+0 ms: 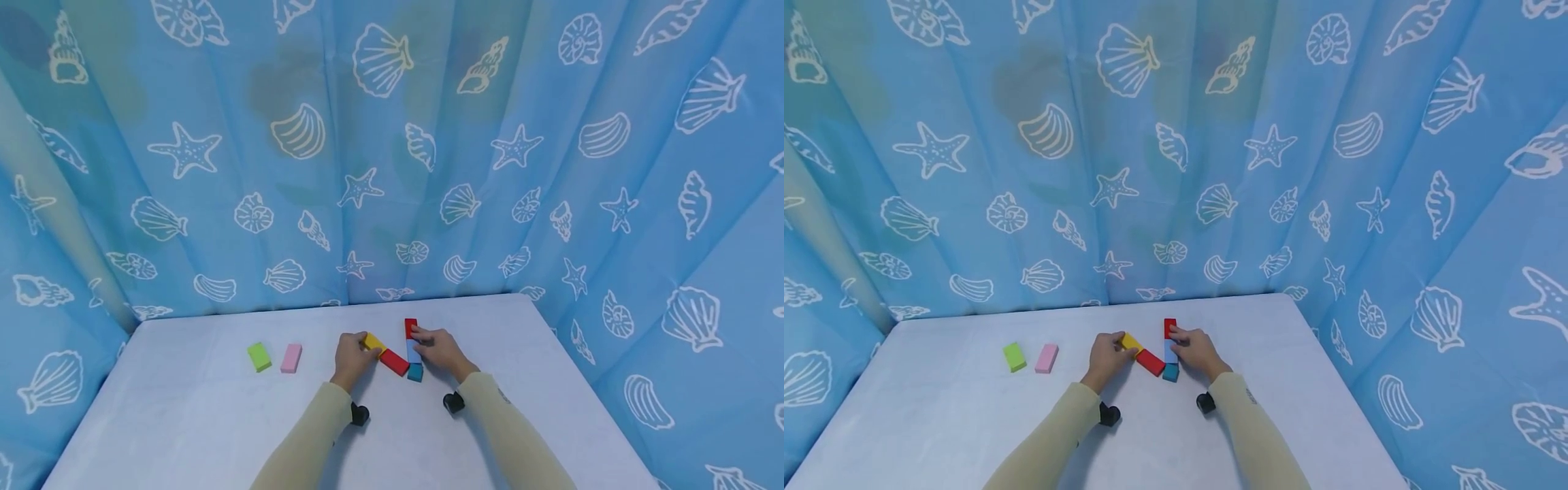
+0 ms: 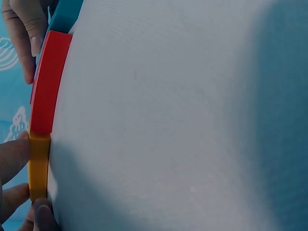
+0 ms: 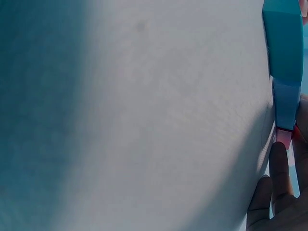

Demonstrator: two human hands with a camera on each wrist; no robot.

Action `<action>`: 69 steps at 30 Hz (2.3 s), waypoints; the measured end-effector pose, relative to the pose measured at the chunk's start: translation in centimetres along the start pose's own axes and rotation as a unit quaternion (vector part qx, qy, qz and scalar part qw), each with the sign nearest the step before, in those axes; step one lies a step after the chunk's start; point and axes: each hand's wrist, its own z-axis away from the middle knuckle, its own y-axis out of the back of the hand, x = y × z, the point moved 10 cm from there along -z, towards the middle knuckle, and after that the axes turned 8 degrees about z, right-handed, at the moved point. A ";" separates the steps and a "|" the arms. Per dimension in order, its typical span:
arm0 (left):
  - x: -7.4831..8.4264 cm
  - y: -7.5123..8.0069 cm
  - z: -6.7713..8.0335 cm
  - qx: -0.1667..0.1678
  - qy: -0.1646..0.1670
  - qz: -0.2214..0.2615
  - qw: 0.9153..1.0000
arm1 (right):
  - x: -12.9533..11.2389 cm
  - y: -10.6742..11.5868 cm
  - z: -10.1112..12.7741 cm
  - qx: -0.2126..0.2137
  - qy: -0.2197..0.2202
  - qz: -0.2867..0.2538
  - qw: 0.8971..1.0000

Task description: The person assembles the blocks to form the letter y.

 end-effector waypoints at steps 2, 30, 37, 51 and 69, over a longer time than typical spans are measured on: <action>0.1 0.0 0.0 0.001 -0.003 -0.003 1.000 | -0.1 0.1 0.0 0.003 0.002 0.002 1.000; 0.1 0.2 0.4 0.004 -0.019 -0.005 1.000 | -0.5 0.1 0.2 0.002 0.003 -0.013 1.000; -0.2 1.2 0.0 0.014 -0.007 0.003 1.000 | -1.6 0.1 0.0 0.004 0.010 -0.018 1.000; -0.2 3.6 0.4 -0.016 -0.059 0.015 0.998 | -1.8 -0.4 -0.5 0.002 0.023 -0.010 1.000; 0.3 10.2 2.2 -0.035 -0.146 0.007 0.989 | -0.9 -0.1 -0.1 -0.005 0.016 -0.001 1.000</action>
